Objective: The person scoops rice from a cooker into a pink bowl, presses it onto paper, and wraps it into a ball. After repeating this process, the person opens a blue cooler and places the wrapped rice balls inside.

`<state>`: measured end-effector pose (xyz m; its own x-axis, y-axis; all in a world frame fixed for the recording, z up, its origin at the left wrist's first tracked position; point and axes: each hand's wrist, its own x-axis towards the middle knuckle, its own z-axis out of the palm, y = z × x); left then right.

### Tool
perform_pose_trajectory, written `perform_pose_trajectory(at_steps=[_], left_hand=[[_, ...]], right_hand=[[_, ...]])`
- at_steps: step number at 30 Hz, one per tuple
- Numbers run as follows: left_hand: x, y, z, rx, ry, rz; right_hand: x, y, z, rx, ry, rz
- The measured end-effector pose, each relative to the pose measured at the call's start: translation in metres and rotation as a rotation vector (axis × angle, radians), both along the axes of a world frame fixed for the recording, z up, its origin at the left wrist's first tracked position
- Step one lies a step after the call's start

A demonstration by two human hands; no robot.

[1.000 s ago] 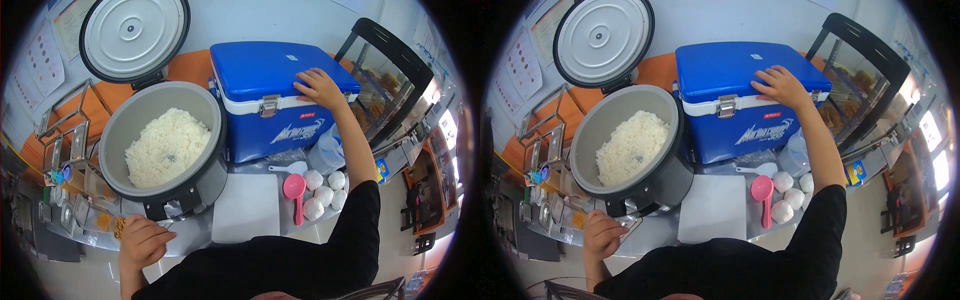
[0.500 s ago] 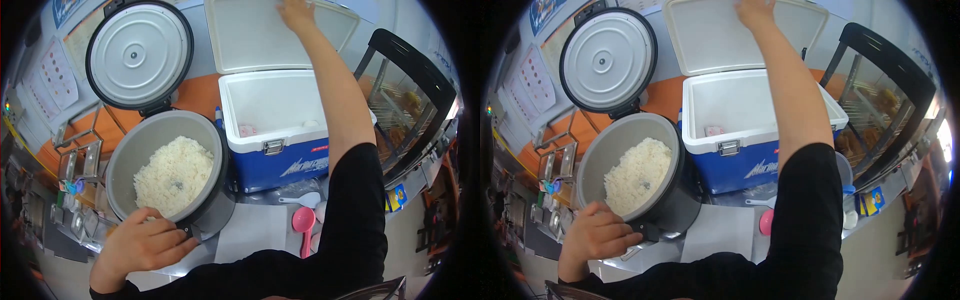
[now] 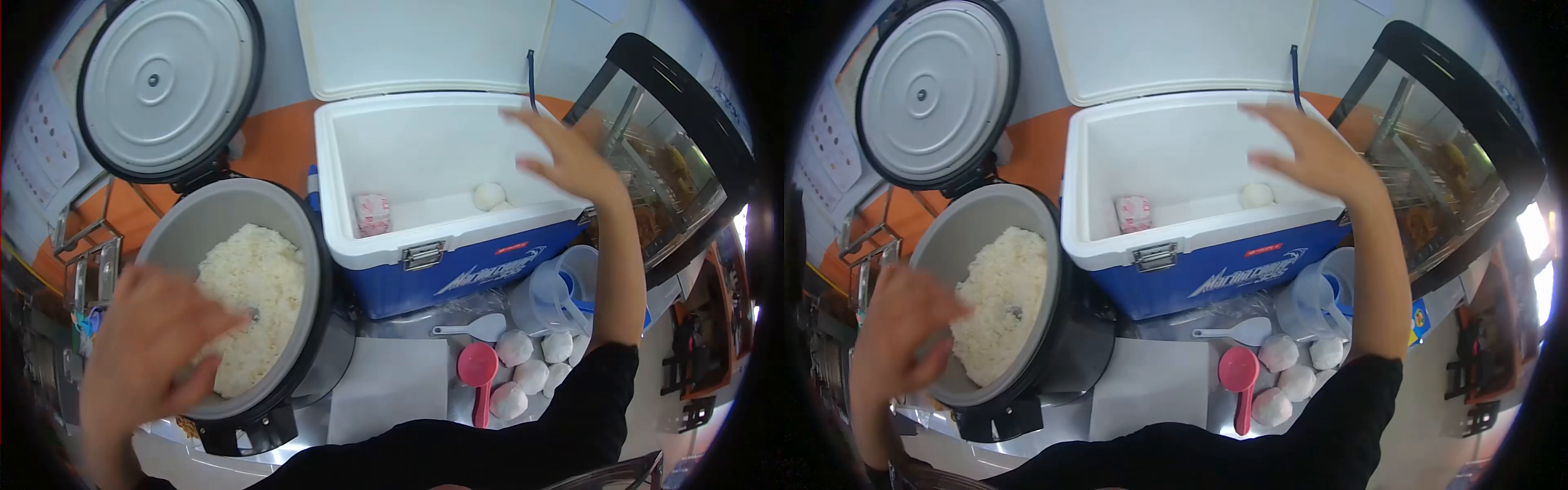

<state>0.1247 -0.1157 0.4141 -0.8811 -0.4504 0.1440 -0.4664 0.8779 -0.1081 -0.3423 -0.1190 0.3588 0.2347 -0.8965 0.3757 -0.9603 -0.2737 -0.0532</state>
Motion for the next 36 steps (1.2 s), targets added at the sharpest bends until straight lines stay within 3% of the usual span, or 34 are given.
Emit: perform_pose_trajectory(at_steps=[2,3,4,8,12,15,20,24,27,31,33,35,36], left_hand=[[-0.045,-0.036,-0.008,-0.022,0.059,-0.029],[-0.063,-0.052,-0.014,0.040,0.057,-0.055],[-0.079,-0.068,-0.019,0.102,0.054,-0.080],[-0.121,-0.082,-0.034,0.332,-0.183,-0.173],[-0.125,-0.065,-0.061,0.090,-0.296,-0.172],[-0.128,-0.072,-0.059,0.093,-0.354,-0.179],[-0.122,-0.077,-0.075,0.194,-0.206,-0.110],[-0.124,-0.078,-0.079,0.224,-0.192,-0.065],[-0.128,-0.080,-0.078,0.166,-0.230,-0.105],[-0.125,-0.078,-0.086,0.125,-0.238,-0.072],[-0.123,-0.076,-0.090,0.091,-0.269,-0.024],[-0.114,-0.084,-0.101,0.071,-0.305,0.028],[-0.109,-0.085,-0.102,0.059,-0.324,0.062]], right_hand=[[0.013,0.028,-0.024,0.379,-0.265,-0.136],[0.010,0.036,-0.041,0.435,-0.186,-0.169],[0.018,0.044,-0.054,0.163,-0.125,-0.097],[0.027,0.041,-0.076,-0.154,-0.013,-0.150],[0.027,0.040,-0.079,-0.175,0.022,-0.162],[0.030,0.040,-0.077,-0.131,0.042,-0.183],[0.018,0.054,-0.062,0.062,0.066,-0.094],[-0.013,0.118,-0.070,-0.600,0.120,-0.331],[-0.040,0.195,-0.085,-0.907,0.160,-0.745],[-0.101,0.326,-0.166,-1.044,0.011,-1.266],[-0.128,0.368,-0.216,-0.821,-0.109,-1.489],[-0.202,0.448,-0.310,-0.237,-0.584,-1.638],[-0.191,0.428,-0.315,0.014,-0.933,-1.721]])
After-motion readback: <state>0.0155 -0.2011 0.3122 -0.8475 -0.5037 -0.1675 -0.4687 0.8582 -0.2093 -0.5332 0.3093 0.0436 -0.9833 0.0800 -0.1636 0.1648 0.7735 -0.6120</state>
